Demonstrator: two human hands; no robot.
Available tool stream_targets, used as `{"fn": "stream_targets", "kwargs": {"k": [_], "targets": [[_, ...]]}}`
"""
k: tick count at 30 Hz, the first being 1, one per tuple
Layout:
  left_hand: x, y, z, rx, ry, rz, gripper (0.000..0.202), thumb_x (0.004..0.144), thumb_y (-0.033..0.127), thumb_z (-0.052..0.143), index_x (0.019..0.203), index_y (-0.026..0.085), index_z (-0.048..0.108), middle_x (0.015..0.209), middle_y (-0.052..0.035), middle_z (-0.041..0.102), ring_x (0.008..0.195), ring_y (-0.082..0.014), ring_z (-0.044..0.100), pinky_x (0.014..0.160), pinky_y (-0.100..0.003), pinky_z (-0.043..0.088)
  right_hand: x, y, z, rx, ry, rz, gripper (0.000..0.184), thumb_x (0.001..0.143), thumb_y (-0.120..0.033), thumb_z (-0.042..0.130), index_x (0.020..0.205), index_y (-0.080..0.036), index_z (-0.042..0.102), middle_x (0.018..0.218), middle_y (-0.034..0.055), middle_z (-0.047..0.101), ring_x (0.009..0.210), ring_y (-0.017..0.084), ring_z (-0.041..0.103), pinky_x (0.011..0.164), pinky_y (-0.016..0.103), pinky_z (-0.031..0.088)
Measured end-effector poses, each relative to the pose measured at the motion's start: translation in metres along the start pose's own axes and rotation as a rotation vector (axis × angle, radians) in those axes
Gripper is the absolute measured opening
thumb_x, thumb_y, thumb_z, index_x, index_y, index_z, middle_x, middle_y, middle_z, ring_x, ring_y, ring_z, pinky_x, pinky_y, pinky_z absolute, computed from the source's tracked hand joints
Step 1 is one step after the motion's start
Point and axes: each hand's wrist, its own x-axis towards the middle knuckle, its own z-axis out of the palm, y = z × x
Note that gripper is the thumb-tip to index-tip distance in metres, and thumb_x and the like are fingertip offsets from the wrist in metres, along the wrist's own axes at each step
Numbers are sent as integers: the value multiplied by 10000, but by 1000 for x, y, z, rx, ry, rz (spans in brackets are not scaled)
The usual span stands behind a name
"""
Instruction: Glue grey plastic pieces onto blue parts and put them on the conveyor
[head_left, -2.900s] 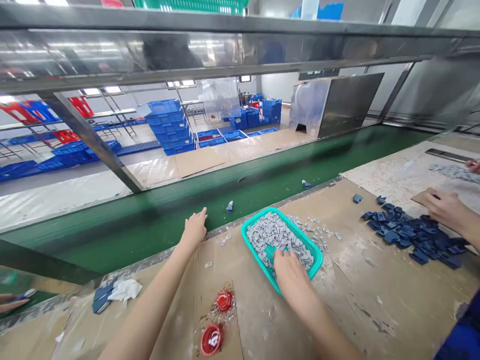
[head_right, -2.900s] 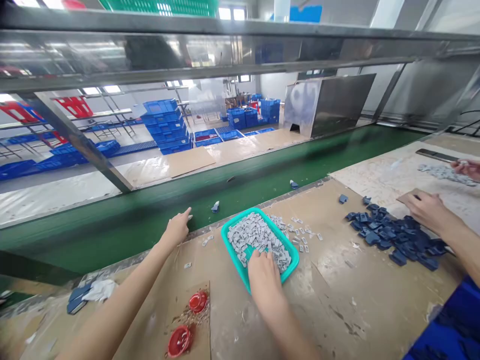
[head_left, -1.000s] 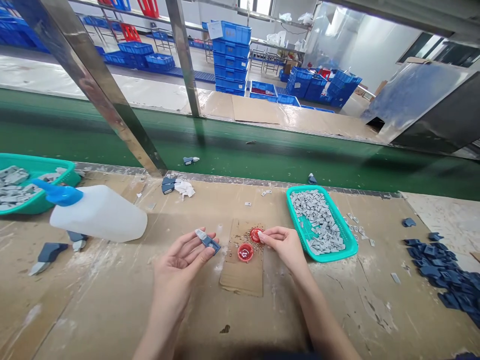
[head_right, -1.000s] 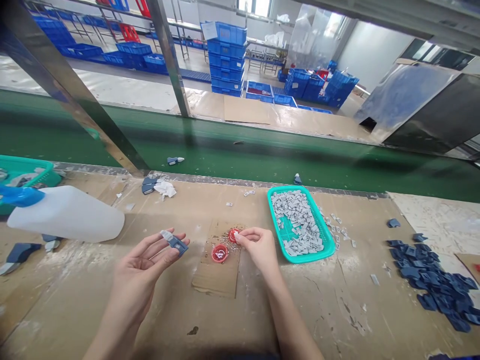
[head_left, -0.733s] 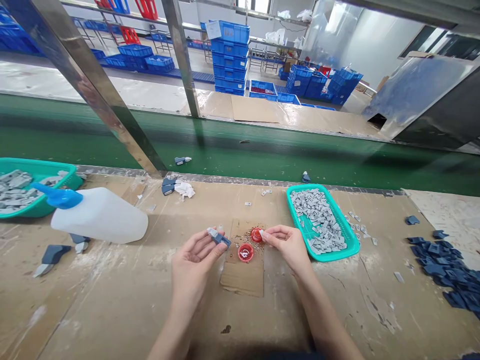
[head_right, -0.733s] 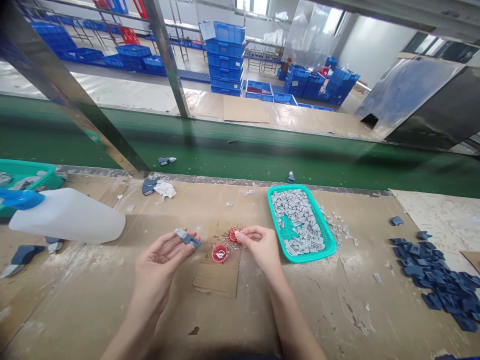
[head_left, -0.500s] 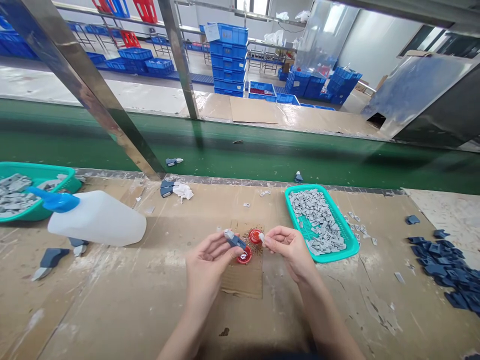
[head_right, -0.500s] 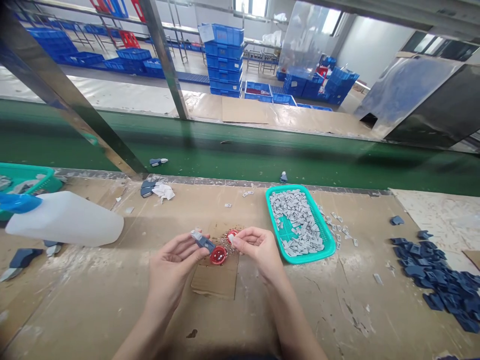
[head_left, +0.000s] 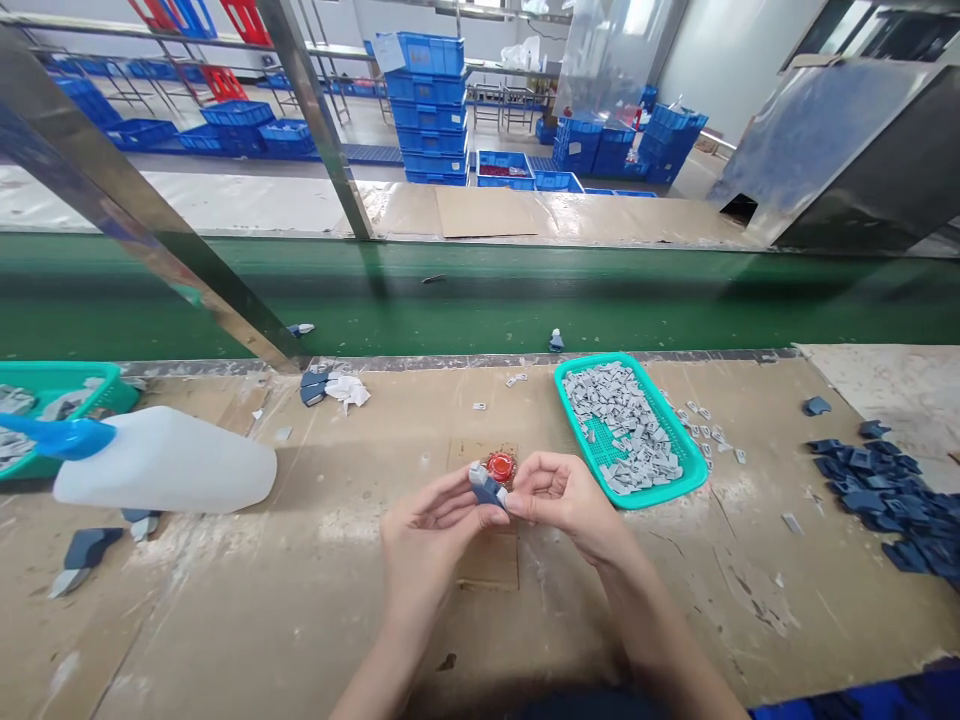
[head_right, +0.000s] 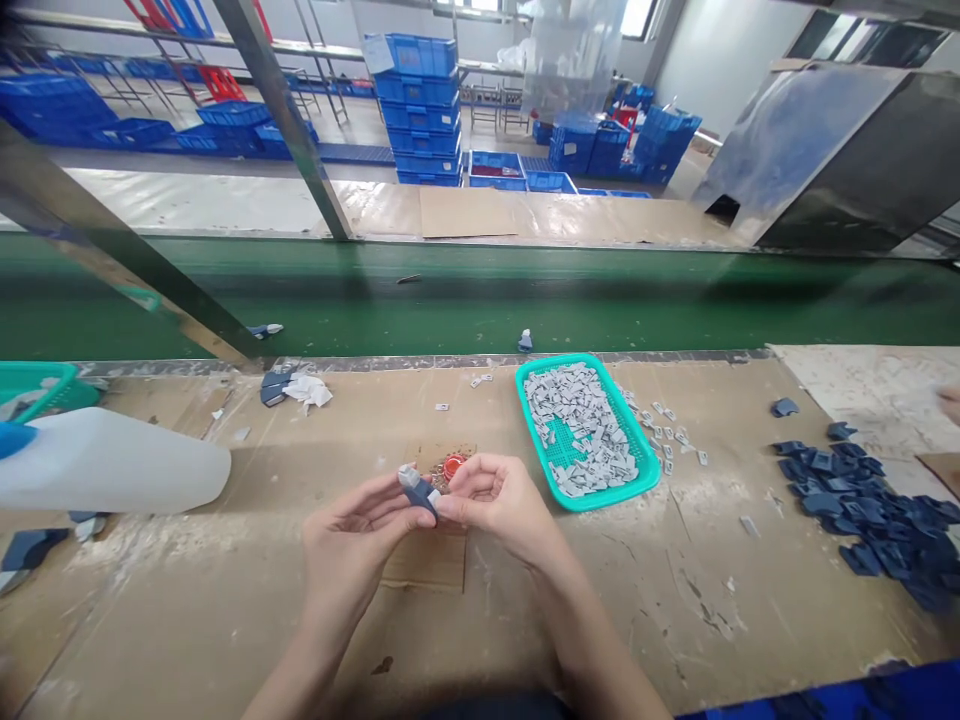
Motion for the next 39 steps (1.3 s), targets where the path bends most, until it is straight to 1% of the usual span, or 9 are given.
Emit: {"fn": "stream_targets", "kwargs": {"k": [6, 11, 13, 16, 19, 22, 27, 34, 39], "targets": [[3, 9, 4, 55, -151, -34, 400, 526, 215, 826, 914, 176, 740, 902, -56, 743, 816, -277, 705, 779, -395, 601, -3, -3, -6, -38, -56, 10, 458, 654, -369, 772, 864, -237, 387, 539, -89, 573, 471, 104, 490, 461, 186, 354], [34, 21, 5, 142, -428, -31, 437, 681, 271, 738, 1101, 173, 662, 1091, -88, 694, 1028, -261, 641, 938, -396, 508, -3, -13, -26, -236, 80, -169, 216, 842, -403, 585, 855, -212, 483, 684, -18, 649, 640, 141, 598, 578, 218, 408], [58, 24, 5, 276, -476, 89, 418, 780, 306, 638, 1178, 184, 606, 1173, -88, 654, 1131, -235, 580, 1011, -383, 432, -2, -15, -49, -451, 298, -162, 191, 904, -388, 484, 880, -209, 547, 748, 9, 672, 712, 164, 619, 609, 238, 411], [104, 27, 7, 556, -412, 348, 398, 864, 299, 482, 1244, 191, 533, 1207, -86, 622, 1166, -214, 542, 1034, -372, 375, -1, -14, -86, -877, 638, -44, 148, 861, -254, 558, 986, -211, 624, 859, 32, 684, 784, 193, 622, 652, 264, 400], [159, 27, 16, 901, -351, 502, 407, 877, 241, 369, 1256, 178, 503, 1125, -94, 648, 1071, -221, 585, 959, -360, 419, 6, -10, -104, -1097, 632, 33, 287, 788, -167, 645, 1067, -234, 656, 973, 44, 676, 899, 207, 610, 722, 263, 393], [211, 23, 29, 1249, -303, 544, 430, 835, 154, 348, 1224, 164, 533, 1085, -113, 654, 1025, -253, 598, 884, -350, 446, 17, -4, -104, -1120, 573, 51, 240, 793, -245, 672, 1033, -251, 686, 973, 46, 678, 946, 211, 598, 751, 255, 387], [269, 13, 45, 1434, -240, 544, 525, 751, 79, 415, 1266, 114, 513, 1121, -178, 630, 1030, -326, 588, 811, -382, 460, 29, 7, -103, -1097, 592, 73, 68, 824, -218, 634, 812, -191, 694, 799, 55, 687, 802, 210, 620, 656, 259, 379], [275, 9, 60, 1432, -169, 631, 414, 877, 266, 365, 1195, 99, 571, 1188, -191, 597, 1175, -341, 474, 962, -450, 370, 26, 12, -101, -1131, 620, 42, 242, 850, -104, 547, 1059, -178, 644, 941, 112, 648, 893, 257, 591, 689, 295, 389], [263, 6, 64, 1366, -219, 585, 343, 783, 351, 523, 965, 99, 666, 983, -199, 652, 982, -351, 576, 858, -448, 439, 19, 2, -96, -888, 684, -228, 165, 881, -173, 543, 888, -210, 704, 898, 68, 642, 816, 207, 612, 709, 289, 442]]}}
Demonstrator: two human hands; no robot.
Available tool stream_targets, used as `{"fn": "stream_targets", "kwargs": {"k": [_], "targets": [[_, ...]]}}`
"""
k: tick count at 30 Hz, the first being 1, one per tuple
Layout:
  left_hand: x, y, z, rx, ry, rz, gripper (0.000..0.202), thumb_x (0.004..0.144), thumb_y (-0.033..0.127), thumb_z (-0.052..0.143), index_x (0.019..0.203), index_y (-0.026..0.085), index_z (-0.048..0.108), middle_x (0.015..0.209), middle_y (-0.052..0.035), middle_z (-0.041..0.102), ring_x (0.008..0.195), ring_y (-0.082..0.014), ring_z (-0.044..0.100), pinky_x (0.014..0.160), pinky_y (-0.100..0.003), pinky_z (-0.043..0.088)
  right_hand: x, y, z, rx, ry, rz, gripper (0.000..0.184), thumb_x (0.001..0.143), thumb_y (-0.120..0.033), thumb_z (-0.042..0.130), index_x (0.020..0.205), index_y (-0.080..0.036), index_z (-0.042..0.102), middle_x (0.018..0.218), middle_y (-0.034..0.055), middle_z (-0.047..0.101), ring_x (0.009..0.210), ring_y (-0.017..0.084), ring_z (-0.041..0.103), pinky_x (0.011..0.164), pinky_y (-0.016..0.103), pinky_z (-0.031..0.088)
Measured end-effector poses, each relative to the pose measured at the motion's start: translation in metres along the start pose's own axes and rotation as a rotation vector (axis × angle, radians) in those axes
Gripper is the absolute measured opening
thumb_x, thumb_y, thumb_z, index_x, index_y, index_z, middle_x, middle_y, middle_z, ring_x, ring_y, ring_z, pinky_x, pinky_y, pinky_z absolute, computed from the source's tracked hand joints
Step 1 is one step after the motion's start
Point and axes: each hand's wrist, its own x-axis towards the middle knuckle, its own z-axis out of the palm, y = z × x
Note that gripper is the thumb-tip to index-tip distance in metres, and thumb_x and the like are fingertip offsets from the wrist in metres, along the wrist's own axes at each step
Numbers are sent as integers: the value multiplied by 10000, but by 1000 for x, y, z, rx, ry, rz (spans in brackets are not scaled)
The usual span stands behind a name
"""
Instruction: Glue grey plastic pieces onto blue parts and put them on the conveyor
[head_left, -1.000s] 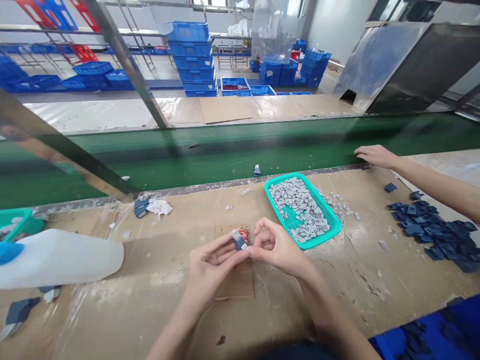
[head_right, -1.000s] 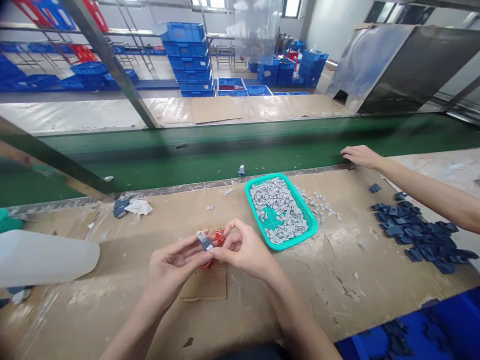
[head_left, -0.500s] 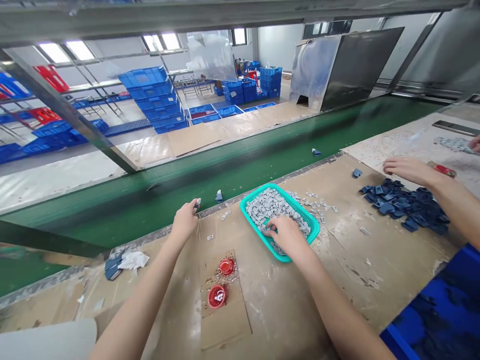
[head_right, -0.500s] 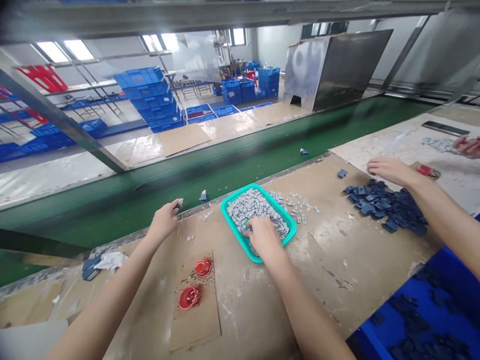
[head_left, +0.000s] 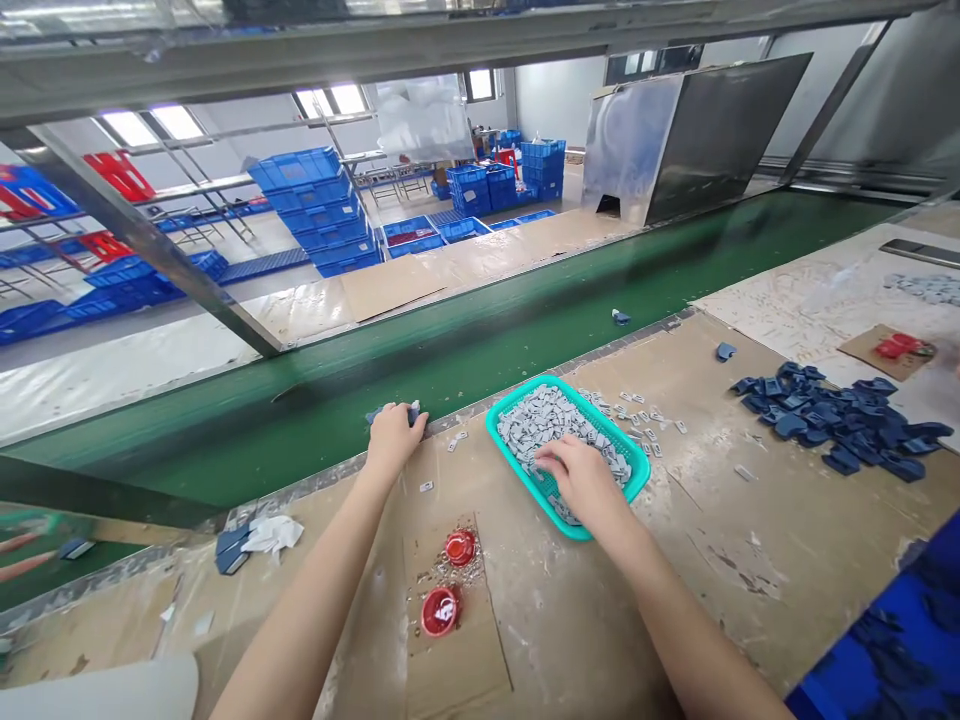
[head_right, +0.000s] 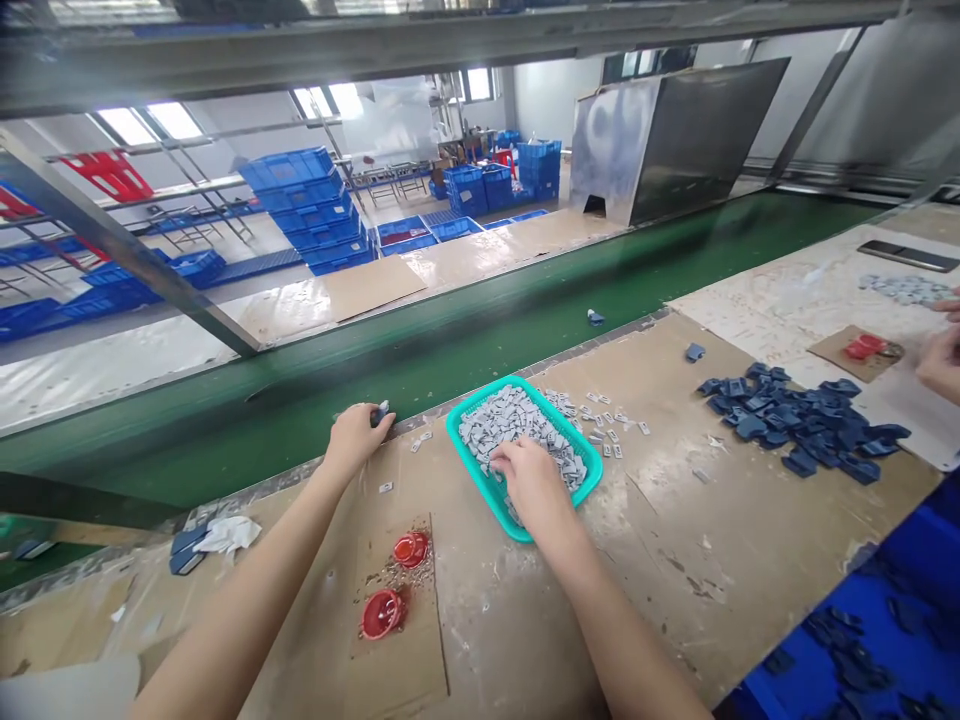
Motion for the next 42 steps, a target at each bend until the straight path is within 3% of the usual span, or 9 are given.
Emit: {"fn": "stream_targets", "kwargs": {"k": [4, 9, 12, 15, 19, 23, 29, 34, 42], "targets": [[-13, 1, -8, -157, -2, -46, 326, 773, 208, 490, 1048, 106, 632, 1024, -182, 655, 971, -317, 603, 870, -437, 442, -12, -23, 2, 448, 48, -43, 99, 834, -266, 625, 848, -213, 708, 869, 39, 679, 783, 183, 643, 712, 282, 506], [-66, 8, -33, -436, 16, -62, 336, 850, 272, 459, 1145, 154, 570, 1117, -123, 653, 1009, -232, 617, 833, -343, 500, -37, -46, 36, 789, -232, 147, 193, 713, -354, 737, 773, -174, 705, 759, 66, 717, 694, 209, 675, 658, 310, 548], [-113, 17, -55, -728, 51, -63, 339, 869, 325, 492, 1162, 163, 542, 1169, -121, 638, 1089, -207, 593, 917, -331, 477, -46, -48, 57, 804, -328, 236, 234, 680, -365, 753, 735, -146, 695, 679, 82, 707, 603, 203, 653, 559, 295, 522], [-156, 25, -74, -1021, 111, -158, 340, 826, 330, 594, 1130, 179, 563, 1167, -120, 645, 1116, -214, 582, 974, -355, 451, -48, -47, 67, 775, -366, 255, 255, 674, -375, 753, 714, -131, 692, 672, 98, 704, 594, 195, 637, 528, 273, 489], [-200, 27, -84, -1141, 114, -336, 376, 786, 346, 652, 1125, 194, 597, 1166, -112, 650, 1102, -237, 591, 963, -377, 472, -47, -47, 71, 754, -384, 277, 272, 665, -387, 756, 694, -129, 679, 663, 97, 698, 583, 182, 620, 523, 261, 469], [-230, 22, -81, -1220, 139, -463, 397, 744, 334, 700, 1107, 192, 623, 1128, -101, 673, 1101, -246, 593, 989, -380, 454, -47, -47, 72, 728, -400, 317, 308, 640, -406, 773, 686, -118, 677, 629, 92, 685, 515, 151, 575, 498, 254, 448], [-253, 18, -70, -1345, 131, -588, 402, 676, 302, 759, 1031, 161, 633, 1047, -109, 701, 1015, -240, 639, 929, -350, 499, -47, -48, 70, 788, -444, 367, 327, 601, -398, 805, 677, -104, 685, 614, 83, 679, 495, 120, 549, 495, 233, 441], [-253, 26, -57, -1322, 217, -641, 355, 563, 249, 823, 837, 163, 614, 839, -61, 725, 823, -210, 691, 784, -312, 565, -46, -49, 63, 912, -502, 429, 321, 586, -376, 826, 701, -106, 697, 671, 82, 696, 565, 124, 583, 555, 231, 464], [-247, 55, -50, -1348, 242, -583, 327, 535, 175, 821, 777, 165, 601, 756, -44, 732, 717, -214, 708, 694, -309, 602, -51, -65, 40, 1049, -573, 361, 253, 660, -349, 802, 720, -138, 677, 657, 41, 688, 533, 91, 543, 521, 203, 429]]}}
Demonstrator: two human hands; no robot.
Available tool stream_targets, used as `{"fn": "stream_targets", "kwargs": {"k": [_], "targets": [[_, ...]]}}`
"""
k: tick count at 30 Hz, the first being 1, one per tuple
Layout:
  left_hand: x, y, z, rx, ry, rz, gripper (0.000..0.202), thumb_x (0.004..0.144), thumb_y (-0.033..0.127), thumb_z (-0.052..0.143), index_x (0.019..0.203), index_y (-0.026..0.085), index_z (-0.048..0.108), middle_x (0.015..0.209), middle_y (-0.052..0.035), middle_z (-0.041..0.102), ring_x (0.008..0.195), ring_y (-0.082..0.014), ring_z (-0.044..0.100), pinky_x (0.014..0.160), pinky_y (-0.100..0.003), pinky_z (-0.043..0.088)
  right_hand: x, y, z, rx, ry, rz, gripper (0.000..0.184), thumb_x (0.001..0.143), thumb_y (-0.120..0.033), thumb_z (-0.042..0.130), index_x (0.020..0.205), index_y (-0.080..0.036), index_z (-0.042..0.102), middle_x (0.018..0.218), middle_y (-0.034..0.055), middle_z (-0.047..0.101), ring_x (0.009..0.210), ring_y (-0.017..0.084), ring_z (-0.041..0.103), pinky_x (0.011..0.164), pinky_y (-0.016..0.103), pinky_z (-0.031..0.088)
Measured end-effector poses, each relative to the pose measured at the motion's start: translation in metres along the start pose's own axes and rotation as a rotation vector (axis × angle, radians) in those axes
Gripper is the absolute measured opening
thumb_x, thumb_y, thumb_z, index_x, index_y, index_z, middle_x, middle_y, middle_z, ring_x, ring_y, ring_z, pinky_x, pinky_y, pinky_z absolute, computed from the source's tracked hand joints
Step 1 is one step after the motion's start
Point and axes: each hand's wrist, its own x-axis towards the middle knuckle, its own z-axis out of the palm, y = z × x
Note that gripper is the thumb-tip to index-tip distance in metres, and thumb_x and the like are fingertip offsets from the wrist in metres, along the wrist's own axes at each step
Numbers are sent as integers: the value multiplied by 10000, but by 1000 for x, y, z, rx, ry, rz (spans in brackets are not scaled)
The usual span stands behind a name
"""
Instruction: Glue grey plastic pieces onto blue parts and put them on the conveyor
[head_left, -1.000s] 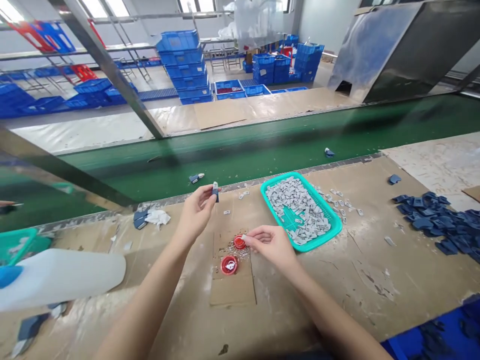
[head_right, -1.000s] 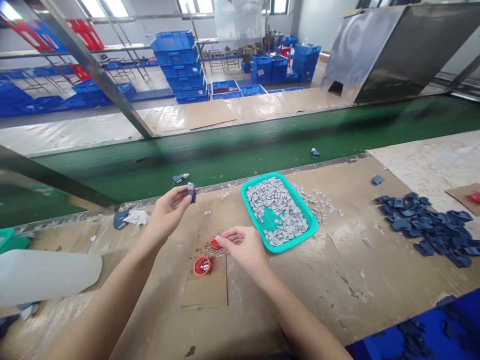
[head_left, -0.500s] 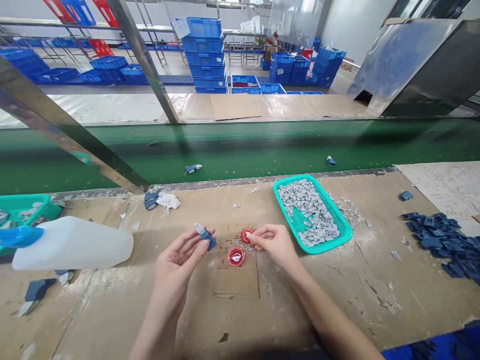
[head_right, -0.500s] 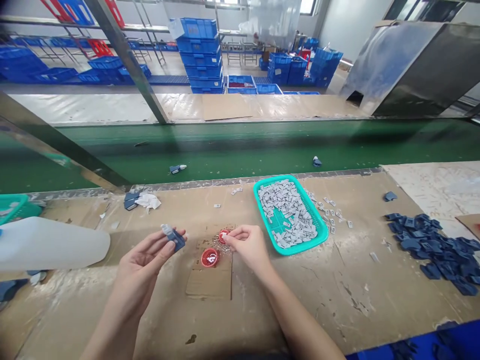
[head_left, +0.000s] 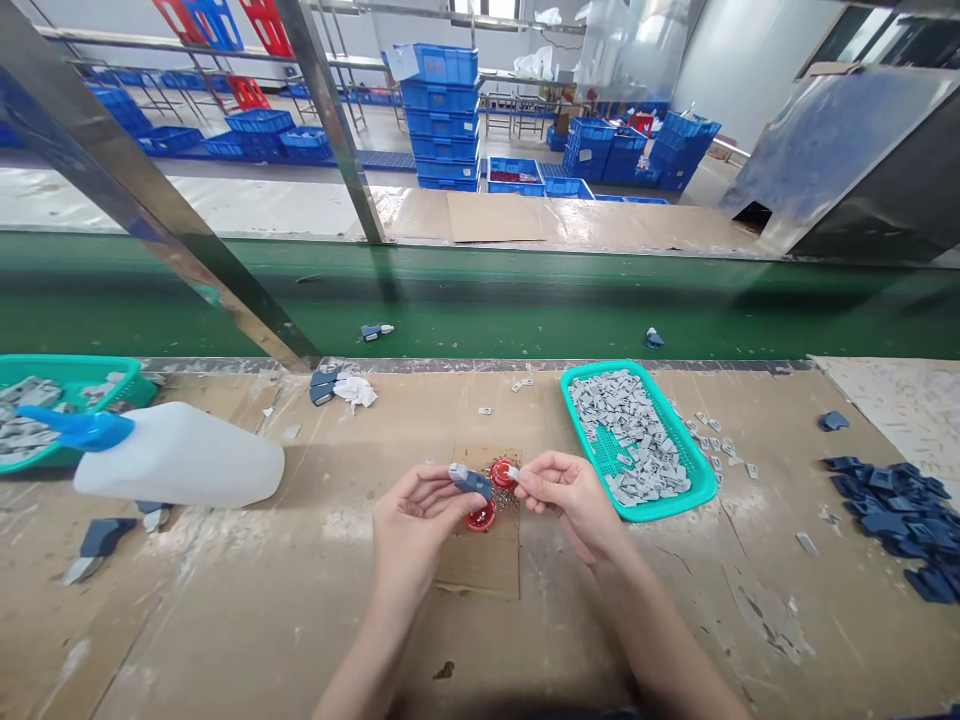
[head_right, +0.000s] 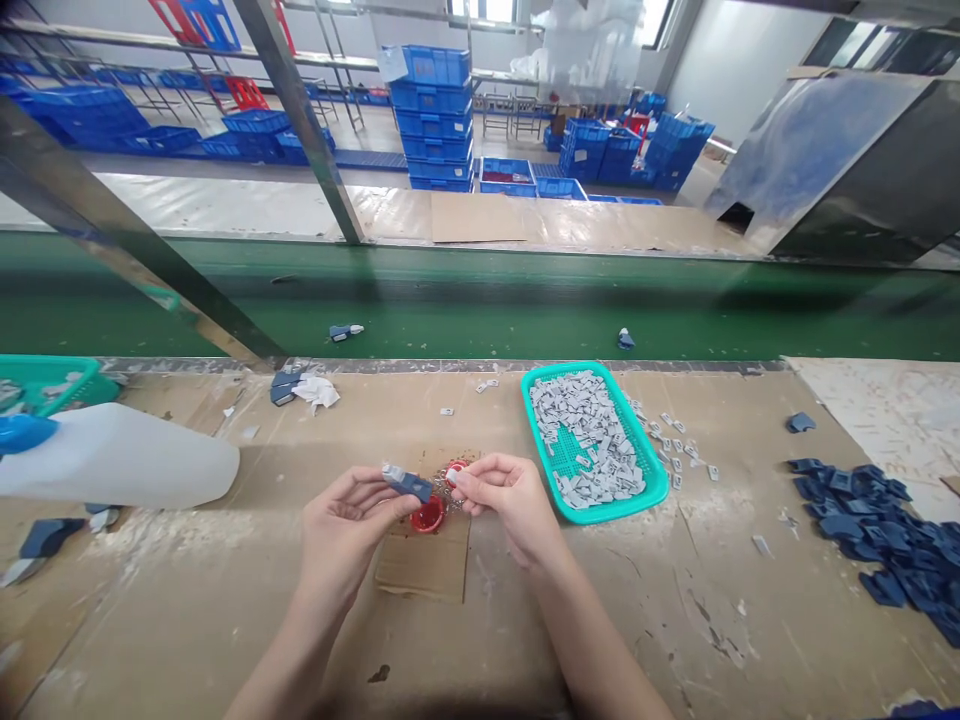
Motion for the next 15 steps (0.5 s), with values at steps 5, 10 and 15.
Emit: {"fn": "stream_targets", "kwargs": {"k": [5, 10, 15], "targets": [[-4, 5, 12, -25, -41, 6, 310, 535, 136, 823, 766, 170, 619, 747, -23, 734, 716, -187, 708, 658, -246, 604, -7, -3, 4, -19, -66, -27, 256, 673, -361, 791, 732, -142, 671, 656, 40, 691, 537, 99, 564, 532, 212, 450], [-6, 6, 19, 7, -57, 14, 294, 533, 145, 822, 754, 163, 629, 734, -34, 735, 697, -213, 711, 653, -284, 615, -6, -3, 2, -55, -96, 9, 311, 659, -396, 786, 720, -134, 630, 652, 40, 683, 521, 98, 561, 507, 206, 437], [-7, 7, 24, 46, -140, 3, 235, 542, 178, 813, 695, 172, 635, 685, -35, 732, 636, -245, 711, 643, -329, 626, -7, -4, -8, -33, -172, 139, 466, 619, -409, 803, 829, -209, 439, 551, -51, 605, 473, 99, 534, 411, 158, 347]]}}
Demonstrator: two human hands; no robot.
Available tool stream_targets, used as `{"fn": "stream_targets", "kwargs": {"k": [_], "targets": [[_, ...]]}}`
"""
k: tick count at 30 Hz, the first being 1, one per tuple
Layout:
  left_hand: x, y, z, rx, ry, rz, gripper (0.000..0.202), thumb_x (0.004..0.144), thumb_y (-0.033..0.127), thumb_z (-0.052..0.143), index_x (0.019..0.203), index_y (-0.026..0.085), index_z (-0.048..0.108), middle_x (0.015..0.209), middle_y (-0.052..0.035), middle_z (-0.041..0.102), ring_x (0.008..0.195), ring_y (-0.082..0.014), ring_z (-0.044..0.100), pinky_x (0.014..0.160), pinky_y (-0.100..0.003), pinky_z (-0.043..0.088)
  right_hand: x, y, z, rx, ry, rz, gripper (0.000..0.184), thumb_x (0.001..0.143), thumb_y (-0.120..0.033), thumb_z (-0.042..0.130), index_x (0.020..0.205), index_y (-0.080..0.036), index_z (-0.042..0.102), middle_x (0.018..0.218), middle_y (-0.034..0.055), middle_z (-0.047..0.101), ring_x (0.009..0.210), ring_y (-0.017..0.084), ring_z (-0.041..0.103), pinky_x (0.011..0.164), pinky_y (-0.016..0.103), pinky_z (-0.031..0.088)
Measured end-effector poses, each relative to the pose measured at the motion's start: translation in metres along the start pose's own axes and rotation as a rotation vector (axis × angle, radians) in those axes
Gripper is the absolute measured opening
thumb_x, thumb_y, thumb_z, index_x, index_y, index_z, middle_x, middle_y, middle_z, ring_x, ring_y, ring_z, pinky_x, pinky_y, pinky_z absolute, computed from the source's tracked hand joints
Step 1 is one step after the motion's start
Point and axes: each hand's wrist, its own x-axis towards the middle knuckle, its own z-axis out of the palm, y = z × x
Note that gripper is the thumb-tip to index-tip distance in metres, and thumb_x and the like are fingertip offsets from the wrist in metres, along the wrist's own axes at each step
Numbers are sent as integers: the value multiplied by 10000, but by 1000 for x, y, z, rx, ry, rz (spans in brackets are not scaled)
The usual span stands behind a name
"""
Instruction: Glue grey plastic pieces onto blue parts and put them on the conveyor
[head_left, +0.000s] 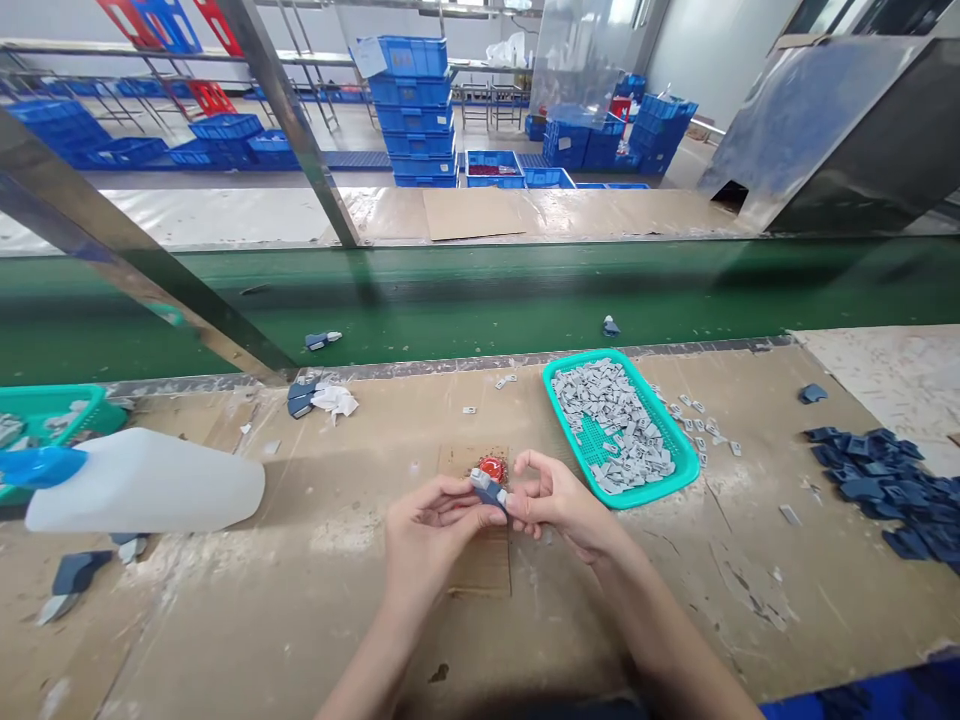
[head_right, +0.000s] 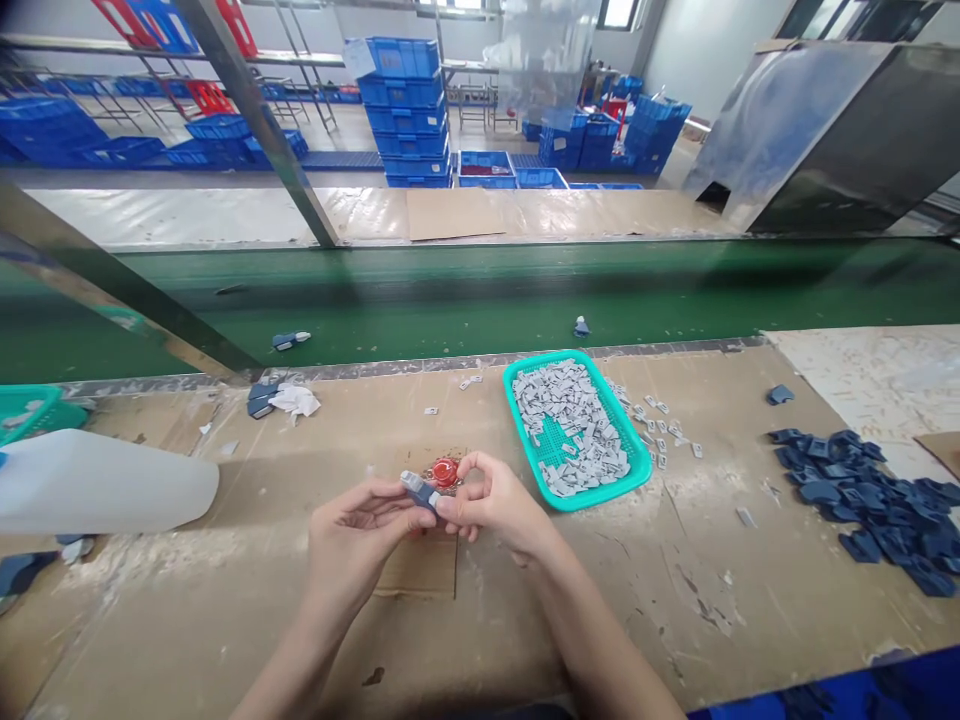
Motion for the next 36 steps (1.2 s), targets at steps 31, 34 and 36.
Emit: {"fn": "stream_targets", "kwargs": {"k": [31, 34, 36], "targets": [[17, 21, 15, 180, -202, 111, 230, 540, 194, 822, 734, 188, 700, 802, -46, 744, 743, -264, 712, 734, -388, 616, -18, -15, -11, -298, 251, -363, 188, 679, -300, 743, 693, -178, 601, 702, -2, 621, 687, 153, 576, 611, 245, 445], [16, 20, 19, 101, -212, 31, 249, 533, 179, 826, 734, 172, 679, 806, -58, 743, 759, -266, 710, 721, -378, 615, -17, -11, -11, -115, 196, -309, 319, 638, -302, 776, 805, -206, 523, 737, -19, 581, 707, 152, 569, 492, 196, 416], [16, 20, 21, 60, -261, -8, 284, 567, 185, 815, 816, 161, 680, 871, -82, 740, 845, -270, 700, 796, -388, 591, -15, -10, -8, -24, 195, -298, 395, 611, -313, 798, 839, -218, 490, 730, -31, 550, 716, 148, 561, 457, 172, 397]]}}
